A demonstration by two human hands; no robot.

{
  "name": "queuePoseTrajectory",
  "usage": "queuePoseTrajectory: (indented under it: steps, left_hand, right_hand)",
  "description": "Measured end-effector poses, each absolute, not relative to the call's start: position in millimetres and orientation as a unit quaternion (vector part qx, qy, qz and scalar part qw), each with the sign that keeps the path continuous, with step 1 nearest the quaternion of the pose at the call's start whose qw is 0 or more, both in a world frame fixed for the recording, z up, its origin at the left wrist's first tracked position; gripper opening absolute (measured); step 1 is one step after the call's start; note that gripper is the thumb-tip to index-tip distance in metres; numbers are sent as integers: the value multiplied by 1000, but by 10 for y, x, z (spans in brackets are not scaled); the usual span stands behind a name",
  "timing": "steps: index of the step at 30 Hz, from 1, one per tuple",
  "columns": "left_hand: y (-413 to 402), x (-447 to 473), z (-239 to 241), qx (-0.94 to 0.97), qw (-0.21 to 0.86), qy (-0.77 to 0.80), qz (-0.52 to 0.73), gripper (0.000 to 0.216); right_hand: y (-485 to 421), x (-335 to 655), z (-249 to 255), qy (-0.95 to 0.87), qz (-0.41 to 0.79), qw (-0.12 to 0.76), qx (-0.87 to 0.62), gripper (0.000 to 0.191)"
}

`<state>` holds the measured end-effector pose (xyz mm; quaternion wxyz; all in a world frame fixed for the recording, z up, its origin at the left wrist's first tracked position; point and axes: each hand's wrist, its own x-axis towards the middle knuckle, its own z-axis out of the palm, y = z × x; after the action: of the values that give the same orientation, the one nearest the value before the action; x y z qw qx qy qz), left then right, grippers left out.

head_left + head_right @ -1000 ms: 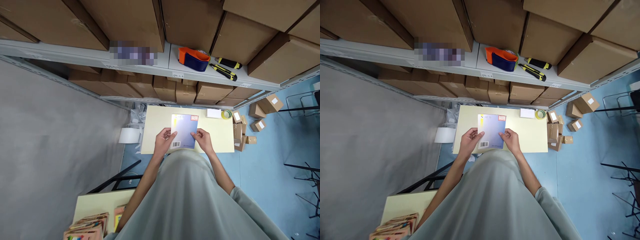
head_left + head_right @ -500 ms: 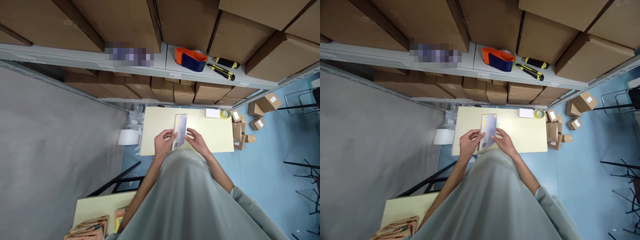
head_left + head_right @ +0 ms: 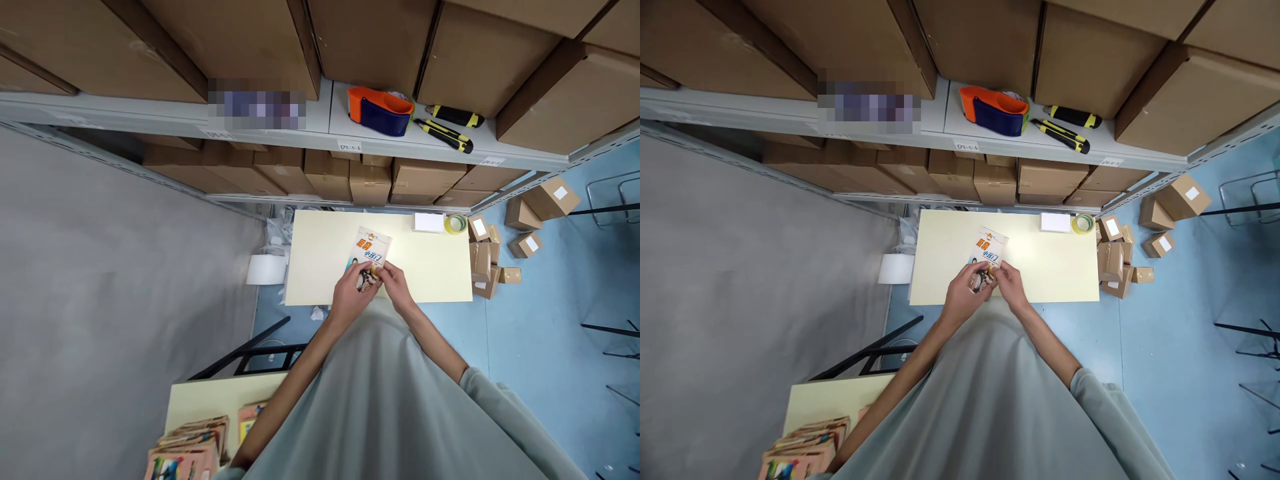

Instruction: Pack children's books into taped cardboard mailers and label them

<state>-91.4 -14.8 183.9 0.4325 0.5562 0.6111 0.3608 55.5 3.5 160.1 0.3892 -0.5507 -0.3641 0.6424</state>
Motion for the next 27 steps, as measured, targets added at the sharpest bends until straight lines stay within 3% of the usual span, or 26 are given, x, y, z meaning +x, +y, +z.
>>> queuePoseTrajectory:
  steps: [6, 12, 15, 20, 25, 27]
  left_hand:
    - [-79, -1099, 1641, 485, 356, 688, 405, 41]
    - [-64, -1134, 1484, 382, 543, 648, 372, 54]
    - [-128, -1056, 1502, 365, 557, 638, 386, 56]
    - [-210, -937, 1521, 384, 527, 645, 399, 49]
    - [-262, -844, 1566, 507, 421, 639, 396, 16]
    - [-281, -816, 1600, 557, 374, 621, 405, 12]
  right_hand:
    - [46, 873, 1621, -310, 682, 395, -532, 40]
    - [105, 1130, 1601, -281, 712, 395, -508, 35]
    - [140, 1229, 1510, -291, 715, 385, -506, 37]
    - [110, 1436, 1398, -357, 723, 373, -458, 43]
    - [11, 1693, 1338, -459, 646, 396, -464, 15]
    - [-22, 1765, 1324, -485, 620, 408, -463, 17]
